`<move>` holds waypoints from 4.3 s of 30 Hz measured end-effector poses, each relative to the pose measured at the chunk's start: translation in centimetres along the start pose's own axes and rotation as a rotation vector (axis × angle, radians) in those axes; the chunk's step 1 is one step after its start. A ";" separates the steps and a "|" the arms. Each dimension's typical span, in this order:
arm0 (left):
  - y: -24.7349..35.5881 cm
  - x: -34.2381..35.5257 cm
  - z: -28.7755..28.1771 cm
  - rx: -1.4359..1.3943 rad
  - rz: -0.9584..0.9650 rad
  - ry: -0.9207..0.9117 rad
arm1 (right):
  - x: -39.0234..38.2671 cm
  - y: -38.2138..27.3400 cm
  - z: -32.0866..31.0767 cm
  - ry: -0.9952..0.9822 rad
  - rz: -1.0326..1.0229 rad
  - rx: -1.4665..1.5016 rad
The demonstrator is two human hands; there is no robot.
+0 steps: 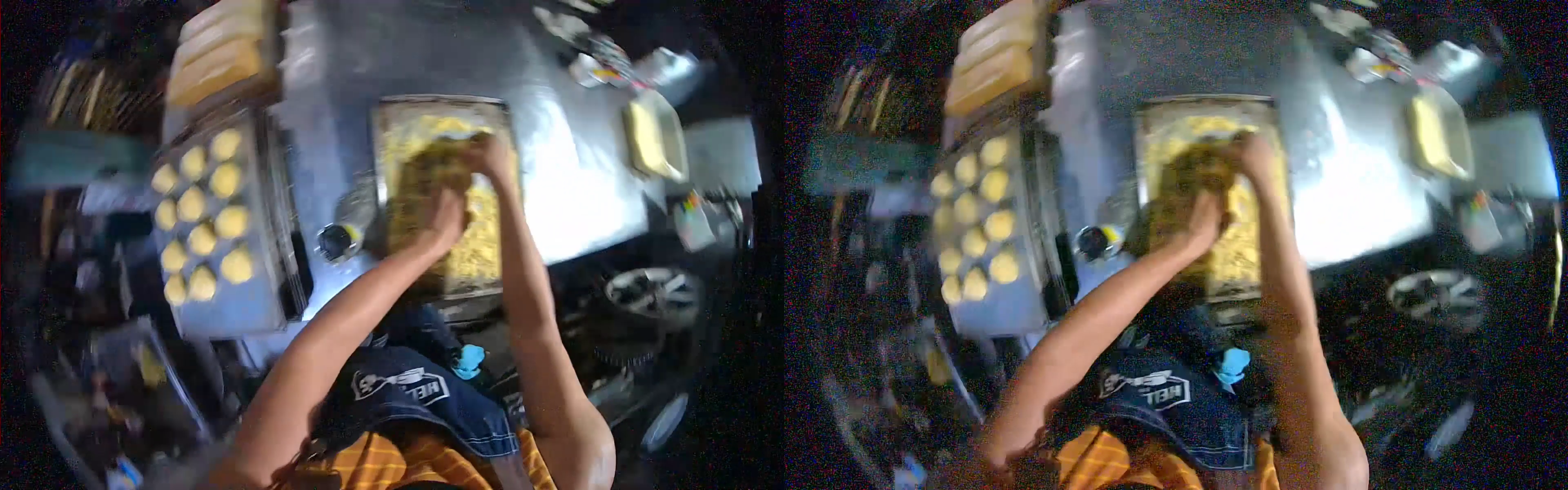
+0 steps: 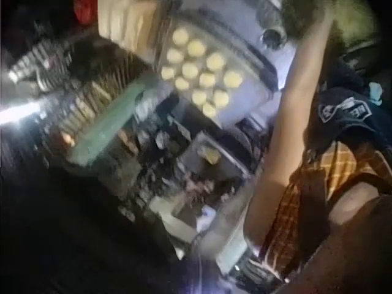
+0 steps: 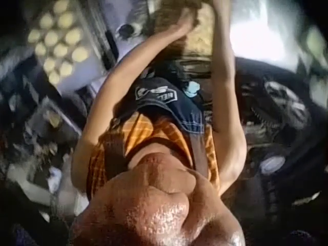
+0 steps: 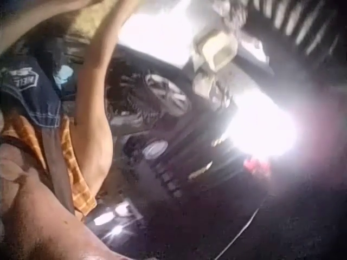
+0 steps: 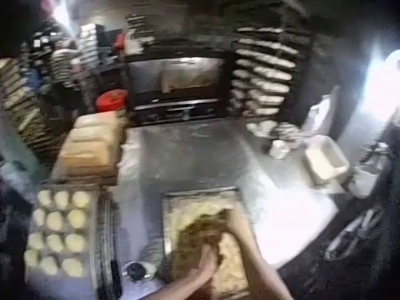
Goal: Shaping dough balls on a tray, making indentations, and adding toppings from a can in a bakery.
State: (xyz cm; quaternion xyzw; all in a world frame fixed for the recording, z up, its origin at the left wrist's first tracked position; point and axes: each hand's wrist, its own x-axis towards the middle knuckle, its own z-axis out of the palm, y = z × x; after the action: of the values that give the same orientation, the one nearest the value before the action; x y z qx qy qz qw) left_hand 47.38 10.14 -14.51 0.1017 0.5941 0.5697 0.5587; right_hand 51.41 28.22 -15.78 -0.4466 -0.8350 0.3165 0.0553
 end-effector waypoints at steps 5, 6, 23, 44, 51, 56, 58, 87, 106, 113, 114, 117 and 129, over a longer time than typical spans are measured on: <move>-0.8 -0.2 -1.3 1.106 0.597 0.009 | 0.1 8.2 -3.2 0.131 0.136 0.571; 5.2 -3.7 0.5 0.837 0.072 -0.321 | -1.9 13.8 -4.4 0.265 0.213 0.294; 8.2 -36.5 -41.4 0.939 0.554 0.674 | -28.0 -34.9 12.2 -0.253 -0.323 0.179; 14.8 -31.1 -55.0 1.203 0.801 0.662 | -21.3 -48.8 22.0 0.248 -0.587 -0.204; 14.3 -24.0 -57.2 1.416 0.721 0.557 | -12.5 -50.8 25.9 0.225 -0.655 -0.303; 17.3 -24.6 -55.2 1.276 0.558 0.505 | -8.8 -48.9 26.1 0.211 -0.671 -0.218; 16.2 -24.5 -57.6 1.293 0.582 0.593 | -9.8 -51.0 26.3 0.153 -0.659 -0.211; 12.6 -37.7 -54.9 1.070 0.691 0.491 | -26.1 -49.3 22.2 -0.176 -0.630 -0.261; 5.6 -42.1 -51.7 0.883 0.730 0.765 | -21.5 -30.0 8.8 0.455 -0.347 0.032; 4.2 -43.6 -45.7 0.673 0.492 0.877 | -12.1 -7.2 2.1 0.301 0.208 -0.305; 4.5 -42.9 -44.6 0.788 0.729 0.805 | -11.2 -5.2 2.5 0.317 0.175 -0.317; 5.8 -42.2 -40.1 0.853 0.707 0.787 | -10.3 -4.3 2.2 0.069 0.099 0.030; 0.4 -44.6 -40.3 0.805 0.518 0.688 | -18.8 -16.7 0.2 0.030 -0.122 0.135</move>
State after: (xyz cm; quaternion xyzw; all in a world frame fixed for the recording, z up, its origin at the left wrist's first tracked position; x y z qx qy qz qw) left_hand 31.61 -46.16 -0.77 0.2571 0.8665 0.4174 0.0938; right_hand 50.63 6.74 -2.67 -0.3950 -0.8364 0.3615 0.1171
